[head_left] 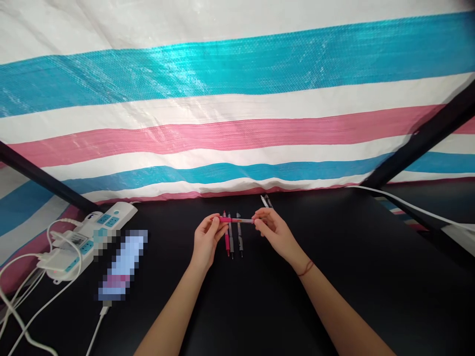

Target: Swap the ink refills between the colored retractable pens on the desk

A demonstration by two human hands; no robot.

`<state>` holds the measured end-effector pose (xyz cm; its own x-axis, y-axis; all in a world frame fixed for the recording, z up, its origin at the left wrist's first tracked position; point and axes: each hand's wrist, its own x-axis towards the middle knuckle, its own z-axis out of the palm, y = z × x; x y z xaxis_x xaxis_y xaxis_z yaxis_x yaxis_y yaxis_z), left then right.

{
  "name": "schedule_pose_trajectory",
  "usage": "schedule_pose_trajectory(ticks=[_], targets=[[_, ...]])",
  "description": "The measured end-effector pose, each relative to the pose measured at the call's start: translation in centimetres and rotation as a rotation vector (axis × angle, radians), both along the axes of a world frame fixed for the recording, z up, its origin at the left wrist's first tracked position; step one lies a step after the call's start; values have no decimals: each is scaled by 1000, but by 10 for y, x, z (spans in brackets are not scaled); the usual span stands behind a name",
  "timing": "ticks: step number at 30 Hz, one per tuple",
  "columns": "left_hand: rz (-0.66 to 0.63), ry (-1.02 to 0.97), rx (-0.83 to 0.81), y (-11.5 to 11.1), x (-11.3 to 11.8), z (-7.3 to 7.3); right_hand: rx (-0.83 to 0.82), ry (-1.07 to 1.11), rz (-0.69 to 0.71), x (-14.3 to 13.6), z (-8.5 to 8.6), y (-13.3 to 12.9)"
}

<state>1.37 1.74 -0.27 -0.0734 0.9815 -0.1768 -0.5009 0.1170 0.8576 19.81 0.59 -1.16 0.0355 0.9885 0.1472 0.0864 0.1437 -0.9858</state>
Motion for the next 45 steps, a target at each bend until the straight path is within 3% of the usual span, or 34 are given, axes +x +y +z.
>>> schedule_pose_trajectory(ticks=[5, 9, 13, 16, 19, 22, 27, 35, 39, 45], targets=[[-4, 1, -12, 0, 0, -1, -54, -132, 47, 2, -1, 0], [4, -12, -26, 1, -1, -2, 28, -64, 13, 0, -3, 1], [6, -17, -33, 1, 0, -2, -103, -74, 64, -1, -2, 0], [2, -14, -36, 0, 0, -1, -87, -71, 92, -1, -1, 0], [8, -19, -38, 1, 0, -2, 6, -26, 36, -1, -1, 0], [23, -29, -41, 1, -1, -4, -32, -5, -23, -2, -4, 1], [21, -34, -54, 2, 0, -5, -135, 5, 112, -2, -5, 2], [212, -169, -159, 7, -5, 2, -173, 448, -58, 6, 4, 5], [241, -205, -168, 9, -9, 3, -235, 625, 27, 10, 9, 4], [190, -191, -139, 7, -6, 1, -288, 679, 126, 9, 13, 0]])
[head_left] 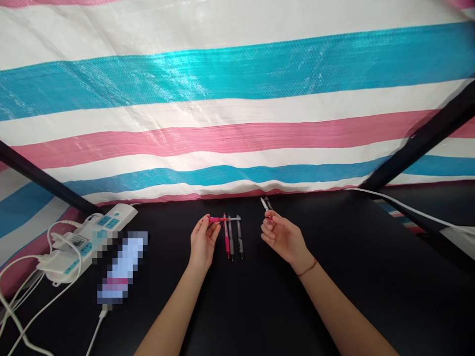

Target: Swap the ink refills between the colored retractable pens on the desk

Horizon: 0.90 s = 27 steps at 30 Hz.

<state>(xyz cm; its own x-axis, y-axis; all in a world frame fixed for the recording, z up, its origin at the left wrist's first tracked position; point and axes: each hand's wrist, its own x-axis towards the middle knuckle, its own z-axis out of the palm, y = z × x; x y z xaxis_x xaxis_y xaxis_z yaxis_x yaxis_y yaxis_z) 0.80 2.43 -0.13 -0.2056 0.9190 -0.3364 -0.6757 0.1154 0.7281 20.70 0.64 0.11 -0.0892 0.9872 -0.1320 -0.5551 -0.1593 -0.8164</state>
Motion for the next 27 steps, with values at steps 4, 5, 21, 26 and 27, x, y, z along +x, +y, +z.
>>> schedule_pose_trajectory(ticks=[4, 5, 21, 26, 27], targets=[[-23, 16, 11, -2, 2, 0, 51, -59, -10, 0, 0, 0], [-29, 21, 15, -2, 3, 0, 48, -50, -16, 0, 0, 0], [-35, 29, 15, -5, 7, 0, 120, -268, -310, -9, -11, 4], [-40, 43, 15, -4, 7, 0, 135, -277, -349, -8, -10, 4], [-43, 44, 17, -4, 7, 0, 137, -281, -344, -8, -11, 4]])
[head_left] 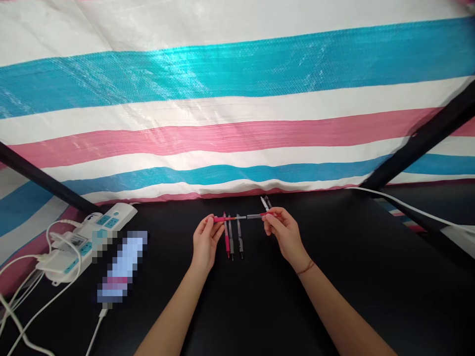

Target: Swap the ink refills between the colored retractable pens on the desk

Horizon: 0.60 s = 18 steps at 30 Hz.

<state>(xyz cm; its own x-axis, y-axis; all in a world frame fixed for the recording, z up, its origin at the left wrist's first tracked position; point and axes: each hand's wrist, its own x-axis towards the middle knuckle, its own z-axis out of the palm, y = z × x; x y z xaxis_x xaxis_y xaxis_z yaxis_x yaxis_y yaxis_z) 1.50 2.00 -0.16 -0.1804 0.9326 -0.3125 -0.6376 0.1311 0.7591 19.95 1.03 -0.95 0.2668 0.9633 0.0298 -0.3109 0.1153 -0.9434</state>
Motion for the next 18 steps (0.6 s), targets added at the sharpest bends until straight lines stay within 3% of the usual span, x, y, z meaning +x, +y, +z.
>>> schedule_pose_trajectory(ticks=[12, 18], targets=[[-250, 118, 91, -6, 3, -8, -4, -152, 103, -3, -1, -1], [-293, 157, 91, -6, 2, -7, -80, -257, 129, -1, 2, -1]])
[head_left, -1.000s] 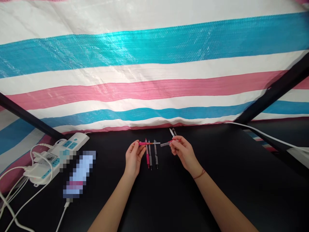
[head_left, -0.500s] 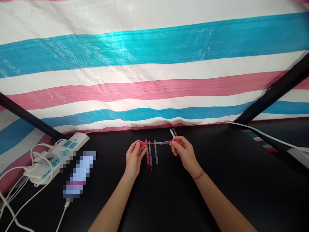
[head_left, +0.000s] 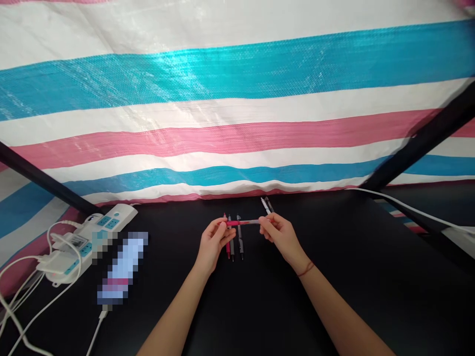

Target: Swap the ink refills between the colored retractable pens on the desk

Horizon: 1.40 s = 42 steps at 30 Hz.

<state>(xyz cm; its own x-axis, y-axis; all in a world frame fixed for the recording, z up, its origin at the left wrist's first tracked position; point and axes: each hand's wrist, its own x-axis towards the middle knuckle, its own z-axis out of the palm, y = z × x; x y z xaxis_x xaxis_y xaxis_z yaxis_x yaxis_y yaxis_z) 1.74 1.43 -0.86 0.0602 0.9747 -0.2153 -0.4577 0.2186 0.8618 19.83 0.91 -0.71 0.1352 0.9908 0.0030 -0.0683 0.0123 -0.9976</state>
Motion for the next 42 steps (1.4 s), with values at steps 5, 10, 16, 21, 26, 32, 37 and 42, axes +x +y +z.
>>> schedule_pose_trajectory(ticks=[5, 10, 16, 21, 26, 32, 37, 42], targets=[[52, -24, -14, 2, -1, -1, 6, 3, 42, 1, 0, 1], [78, -30, -23, 3, -2, 0, 53, 68, 74, 4, 0, 1], [73, -29, -20, 2, -2, 0, 41, -51, 53, 7, -1, 1], [83, -27, -20, 3, -2, -1, 80, 25, 78, 6, -3, 1], [88, -17, -16, 3, -2, 1, 51, -110, 105, 5, -1, -1], [98, -30, -20, 2, -1, 1, 81, -103, 111, 2, 1, -3], [86, -43, -15, 2, -2, 0, 52, -200, 139, 4, 0, -4], [91, -54, -9, 2, -2, -1, 88, -106, 155, 4, -1, -3]])
